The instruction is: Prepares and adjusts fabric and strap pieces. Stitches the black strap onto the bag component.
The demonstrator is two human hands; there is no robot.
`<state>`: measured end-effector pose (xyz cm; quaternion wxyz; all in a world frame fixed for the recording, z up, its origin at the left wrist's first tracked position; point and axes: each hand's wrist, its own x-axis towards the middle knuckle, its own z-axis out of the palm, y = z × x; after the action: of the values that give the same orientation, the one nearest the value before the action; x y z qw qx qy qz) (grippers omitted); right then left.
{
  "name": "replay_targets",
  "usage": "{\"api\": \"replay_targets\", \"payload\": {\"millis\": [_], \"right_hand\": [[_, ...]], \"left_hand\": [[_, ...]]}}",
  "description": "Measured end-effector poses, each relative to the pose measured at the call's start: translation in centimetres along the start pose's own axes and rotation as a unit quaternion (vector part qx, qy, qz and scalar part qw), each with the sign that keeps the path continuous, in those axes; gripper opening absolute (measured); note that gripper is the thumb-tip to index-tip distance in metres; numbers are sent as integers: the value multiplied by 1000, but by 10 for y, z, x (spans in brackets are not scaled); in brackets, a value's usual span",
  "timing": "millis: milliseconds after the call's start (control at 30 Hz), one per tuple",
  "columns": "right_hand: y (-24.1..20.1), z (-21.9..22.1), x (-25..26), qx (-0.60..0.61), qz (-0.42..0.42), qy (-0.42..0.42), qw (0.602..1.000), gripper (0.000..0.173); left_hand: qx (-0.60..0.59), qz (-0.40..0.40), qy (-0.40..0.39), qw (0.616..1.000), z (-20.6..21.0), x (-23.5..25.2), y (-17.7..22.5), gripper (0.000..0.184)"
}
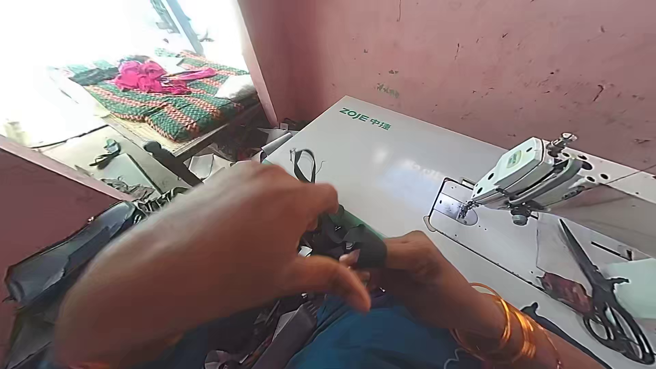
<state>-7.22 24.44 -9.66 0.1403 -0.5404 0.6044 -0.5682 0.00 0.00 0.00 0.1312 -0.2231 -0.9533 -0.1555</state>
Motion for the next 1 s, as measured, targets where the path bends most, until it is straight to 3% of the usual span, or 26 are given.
{"api": "replay_targets", "payload": {"millis": [33, 67, 133, 167, 233, 300, 367, 433, 467, 500, 533, 567, 633, 700, 733, 767, 800, 833, 867, 900, 933, 967, 1000], "right_hand": [[-1, -5, 8, -51, -16, 29, 998, 24], [0, -9, 17, -67, -9, 40, 997, 24], [7, -16, 30, -58, 69, 33, 995, 24], [15, -18, 33, -63, 119, 35, 990, 27], [32, -20, 29, -65, 205, 57, 975, 30], [44, -22, 9, -49, 285, 47, 956, 27], [59, -19, -20, -133, 366, -53, 920, 30], [79, 1, -45, -268, 465, -211, 817, 35], [93, 15, -53, -304, 512, -273, 756, 56], [108, 29, -61, -320, 538, -306, 717, 71], [122, 41, -65, -323, 535, -318, 713, 69], [130, 48, -64, -316, 508, -315, 737, 53], [133, 47, -41, -287, 405, -247, 832, 24], [130, 45, -2, -273, 240, -86, 928, 21], [132, 46, 20, -278, 143, -8, 950, 20], [135, 44, 42, -290, 85, 8, 953, 18], [135, 41, 59, -306, 97, -46, 946, 19], [131, 38, 74, -326, 172, -144, 918, 26], [127, 37, 84, -349, 244, -227, 876, 43], [121, 39, 88, -362, 277, -249, 854, 56], [112, 41, 83, -347, 268, -199, 876, 57], [103, 44, 73, -288, 233, -102, 923, 49], [92, 48, 63, -164, 213, -11, 963, 40]], "left_hand": [[-55, -43, -33, 997, 32, -18, 6, 73], [-130, -55, -41, 989, 68, -26, 4, 71], [-346, -52, -47, 936, 136, -33, -11, 32], [-454, -63, -34, 888, 154, -40, -17, 26], [-554, -123, 73, 820, 145, -64, -31, 36], [-557, -179, 272, 764, 109, -102, -63, 40], [-524, -169, 479, 684, 75, -143, -98, 43], [-444, -171, 632, 612, 47, -147, -89, 38], [-412, -190, 652, 608, 41, -138, -76, 34], [-411, -206, 621, 635, 41, -131, -66, 31], [-444, -200, 554, 675, 48, -133, -66, 30], [-483, -189, 500, 693, 60, -131, -66, 30], [-538, -192, 431, 698, 84, -114, -57, 34], [-571, -214, 395, 687, 101, -100, -41, 33], [-582, -224, 382, 681, 107, -96, -34, 31], [-591, -231, 371, 678, 112, -94, -29, 30], [-602, -231, 362, 674, 115, -93, -24, 29], [-613, -226, 357, 668, 117, -92, -20, 28], [-624, -219, 351, 663, 118, -90, -15, 26], [-638, -205, 340, 659, 118, -87, -10, 26], [-655, -191, 327, 653, 119, -83, -7, 27], [-674, -180, 324, 639, 123, -77, -3, 27], [-691, -177, 331, 617, 128, -68, 1, 25]]}}
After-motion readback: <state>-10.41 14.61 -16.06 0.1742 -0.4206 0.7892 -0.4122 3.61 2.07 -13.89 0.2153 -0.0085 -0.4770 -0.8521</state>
